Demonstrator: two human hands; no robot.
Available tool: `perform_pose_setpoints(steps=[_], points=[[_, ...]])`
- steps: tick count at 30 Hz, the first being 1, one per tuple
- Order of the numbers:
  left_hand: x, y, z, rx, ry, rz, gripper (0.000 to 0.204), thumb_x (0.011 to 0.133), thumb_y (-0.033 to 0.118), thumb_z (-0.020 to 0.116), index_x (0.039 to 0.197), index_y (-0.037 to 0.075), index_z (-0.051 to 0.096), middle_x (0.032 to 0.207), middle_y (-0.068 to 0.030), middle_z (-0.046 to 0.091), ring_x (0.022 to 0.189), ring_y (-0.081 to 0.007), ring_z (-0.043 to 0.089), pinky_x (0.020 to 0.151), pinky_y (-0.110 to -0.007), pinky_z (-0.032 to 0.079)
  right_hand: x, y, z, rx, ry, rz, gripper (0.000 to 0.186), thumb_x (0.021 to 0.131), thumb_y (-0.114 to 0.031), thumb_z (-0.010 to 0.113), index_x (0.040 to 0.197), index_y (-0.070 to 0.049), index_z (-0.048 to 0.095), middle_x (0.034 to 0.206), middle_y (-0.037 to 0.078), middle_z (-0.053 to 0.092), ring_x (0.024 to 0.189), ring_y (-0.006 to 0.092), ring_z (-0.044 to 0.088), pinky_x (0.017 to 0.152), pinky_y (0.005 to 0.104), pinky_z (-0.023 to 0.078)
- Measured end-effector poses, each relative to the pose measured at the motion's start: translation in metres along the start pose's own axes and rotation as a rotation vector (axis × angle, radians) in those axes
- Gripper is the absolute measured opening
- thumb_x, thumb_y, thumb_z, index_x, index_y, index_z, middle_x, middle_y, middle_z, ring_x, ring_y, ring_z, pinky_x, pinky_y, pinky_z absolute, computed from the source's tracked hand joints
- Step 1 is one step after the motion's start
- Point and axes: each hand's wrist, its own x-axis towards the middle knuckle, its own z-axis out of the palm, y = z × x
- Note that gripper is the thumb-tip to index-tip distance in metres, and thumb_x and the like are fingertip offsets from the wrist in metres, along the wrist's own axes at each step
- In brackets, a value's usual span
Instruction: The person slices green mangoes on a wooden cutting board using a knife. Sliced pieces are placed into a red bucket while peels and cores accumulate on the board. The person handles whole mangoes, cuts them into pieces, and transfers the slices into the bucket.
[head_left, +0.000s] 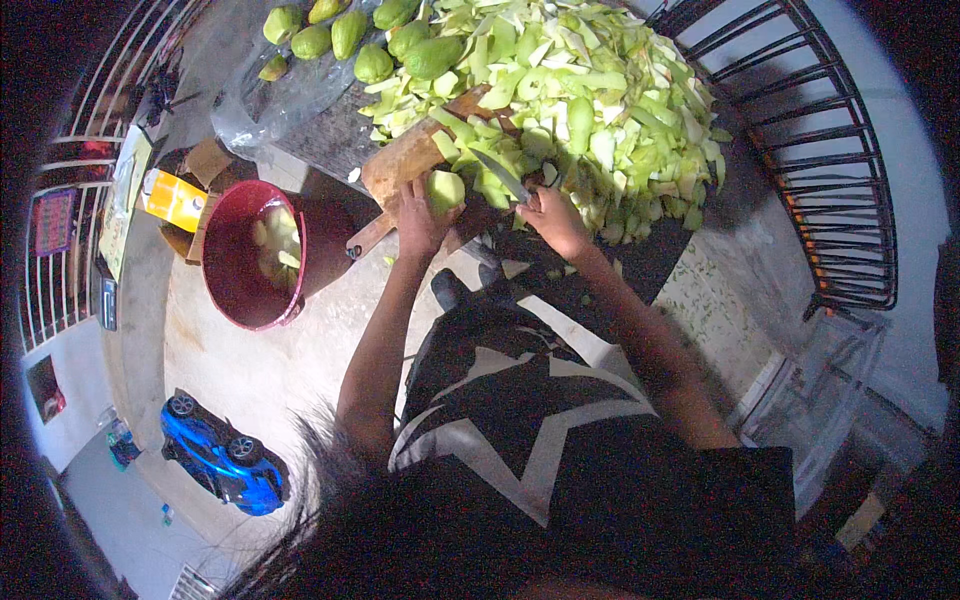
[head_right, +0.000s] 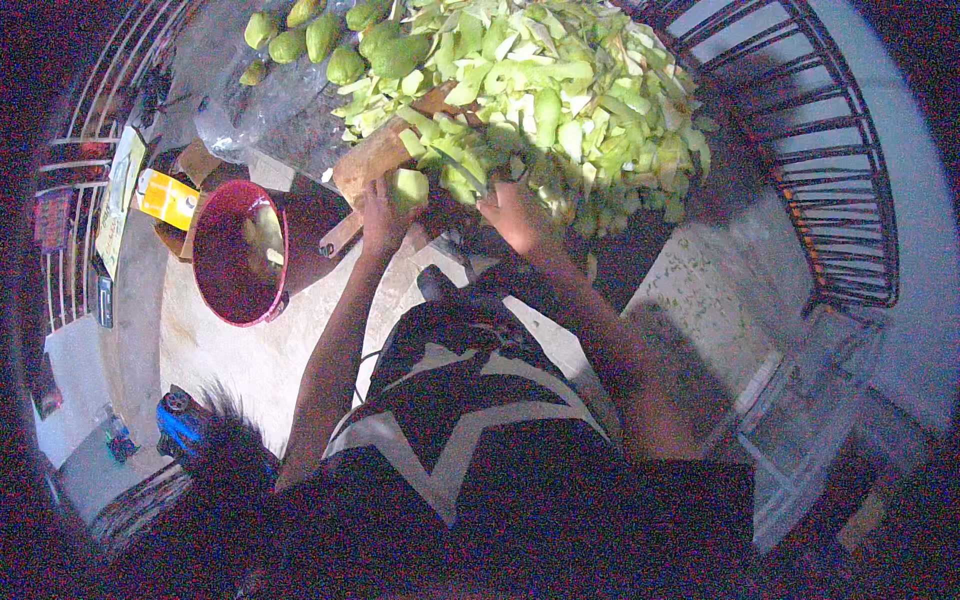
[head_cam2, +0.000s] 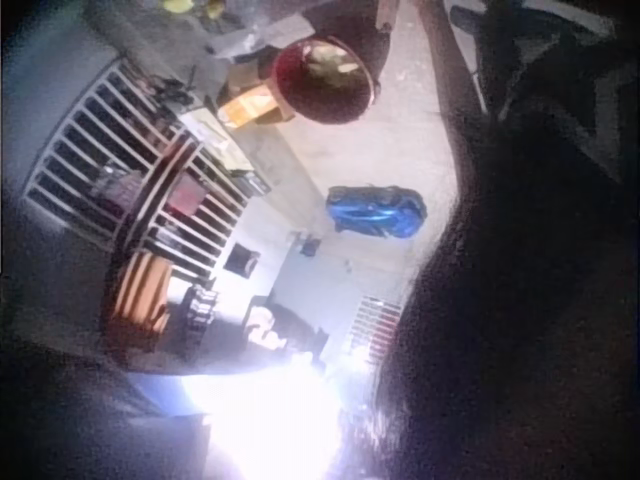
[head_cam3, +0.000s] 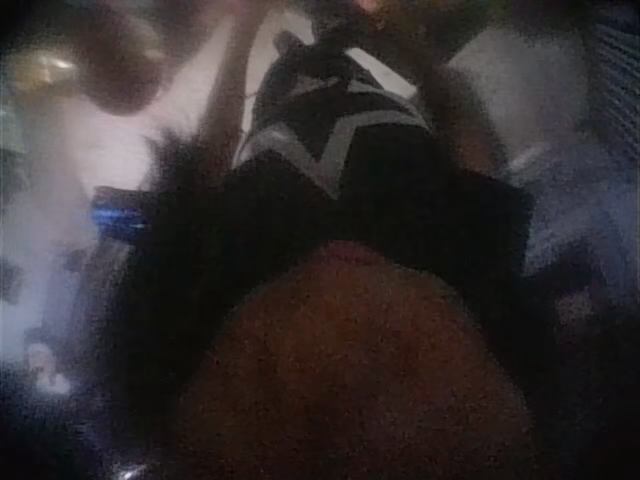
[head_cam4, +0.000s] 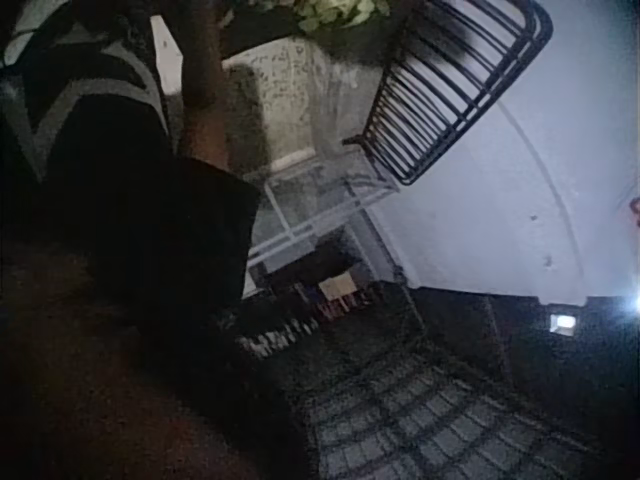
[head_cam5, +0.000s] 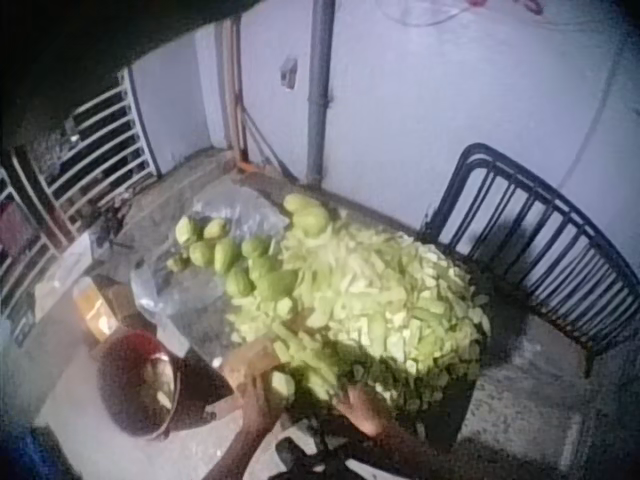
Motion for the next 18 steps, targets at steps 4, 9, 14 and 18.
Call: perform_pose_setpoints(steps=[4,9,14,18], points=[[-0.001,-0.024,0.008,-0.247,-0.046,0.031,0.080,0.064,0.033,0.076,0.125,0.000,0.035,0.114,-0.0232,0.042,0.104,-0.0393,0.045,0.090,-0.045,0.039,-0.020,-0.028,-0.005,-0.049,0.002,-0.024,0.028,0.080,-0.025,0.062,0.088,0.001,0.054,0.069,0.016,0.059,0.065,0.0313,0.058,0.060,0.0395,0.044],[-0.029,-0.010,0.023,0.153,0.165,0.053,0.082,0.065,0.035,0.075,0.124,-0.004,0.035,0.111,-0.0219,0.042,0.105,-0.0406,0.043,0.090,-0.046,0.038,-0.027,-0.021,0.024,-0.056,0.028,-0.039,0.028,0.081,-0.027,0.060,0.089,0.000,0.055,0.070,0.018,0.059,0.069,0.0354,0.060,0.062,0.0431,0.046],[-0.038,0.028,0.010,0.197,0.099,-0.027,0.085,0.061,0.032,0.078,0.125,-0.002,0.034,0.106,-0.0186,0.042,0.102,-0.0392,0.044,0.086,-0.046,0.040,-0.039,-0.039,0.025,0.115,0.085,-0.047,0.028,0.081,-0.026,0.060,0.086,0.001,0.055,0.068,0.019,0.059,0.067,0.0372,0.059,0.060,0.0446,0.046],[-0.030,0.032,0.004,0.130,-0.023,-0.056,0.083,0.060,0.026,0.078,0.127,0.002,0.034,0.107,-0.0192,0.042,0.103,-0.0383,0.044,0.085,-0.045,0.042,-0.038,-0.036,0.026,0.158,0.053,0.030,0.028,0.081,-0.026,0.061,0.085,0.001,0.055,0.068,0.019,0.059,0.067,0.0363,0.059,0.060,0.0431,0.045]])
